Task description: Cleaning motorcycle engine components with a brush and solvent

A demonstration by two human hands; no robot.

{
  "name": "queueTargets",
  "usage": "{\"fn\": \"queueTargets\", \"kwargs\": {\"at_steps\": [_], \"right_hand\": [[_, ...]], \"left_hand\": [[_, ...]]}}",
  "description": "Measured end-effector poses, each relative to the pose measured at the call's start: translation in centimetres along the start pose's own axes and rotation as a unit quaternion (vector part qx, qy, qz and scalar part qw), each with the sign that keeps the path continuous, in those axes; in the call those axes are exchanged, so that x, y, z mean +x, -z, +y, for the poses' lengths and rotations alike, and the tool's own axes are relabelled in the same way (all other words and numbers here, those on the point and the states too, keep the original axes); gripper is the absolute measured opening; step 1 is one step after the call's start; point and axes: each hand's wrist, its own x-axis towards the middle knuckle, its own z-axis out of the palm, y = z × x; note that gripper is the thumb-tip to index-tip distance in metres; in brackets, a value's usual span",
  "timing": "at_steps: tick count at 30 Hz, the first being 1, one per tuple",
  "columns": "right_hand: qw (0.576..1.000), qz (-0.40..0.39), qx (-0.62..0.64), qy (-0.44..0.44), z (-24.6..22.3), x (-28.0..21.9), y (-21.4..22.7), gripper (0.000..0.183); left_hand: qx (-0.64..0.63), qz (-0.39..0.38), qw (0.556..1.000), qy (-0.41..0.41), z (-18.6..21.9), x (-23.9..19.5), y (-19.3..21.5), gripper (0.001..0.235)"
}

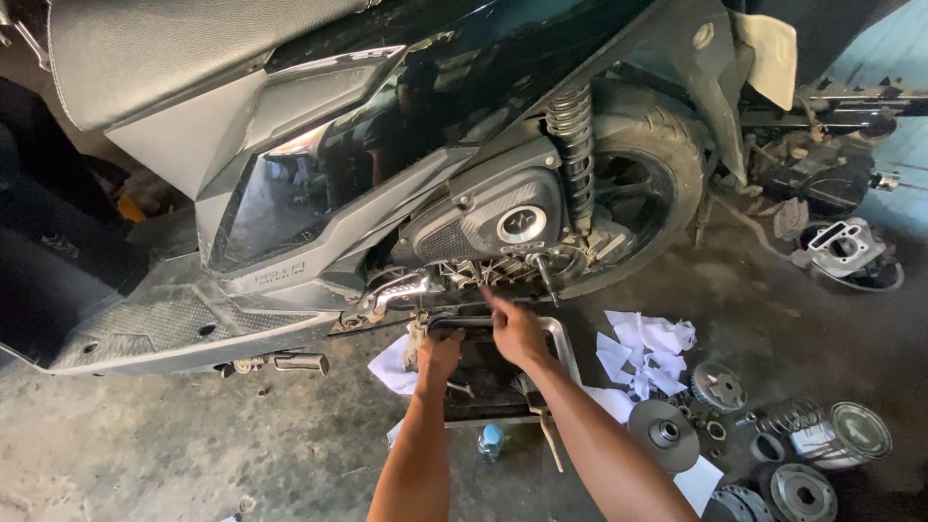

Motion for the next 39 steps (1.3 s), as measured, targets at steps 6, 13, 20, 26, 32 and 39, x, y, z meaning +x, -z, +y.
{"fn": "queueTargets", "kwargs": {"at_steps": [6,13,20,26,32,39], "right_hand": [[0.981,-0.152,0.105,-0.062,12.9,3.0,-6.6,0.034],[0.906,-0.164,0.337,-0.196,15.5,1.4,-8.0,0.037],[0.813,-0.011,0.501,-0.297,18.9,2.7,-10.9,0.029],[0.784,0.031,0.519,-0.340,17.3,2.4,-9.9,0.044],[0.863,0.001,0.389,-0.322,15.4,2.3,-8.4,0.052],[0.968,-0.037,0.091,-0.229,18.5,3.4,-13.1,0.057]], "left_hand": [[0.034,-0.007,0.999,0.010,0.3,-0.9,0.4,0.050],[-0.191,-0.004,0.981,-0.036,-2.5,-0.3,-3.9,0.033],[-0.169,-0.147,0.973,0.061,-4.4,1.1,-9.0,0.034],[-0.148,-0.153,0.977,0.022,-3.8,0.9,-10.9,0.038],[0.059,-0.127,0.990,-0.008,-8.8,2.3,-8.6,0.052],[0.208,-0.117,0.971,0.006,-21.1,5.2,-3.6,0.056]]}}
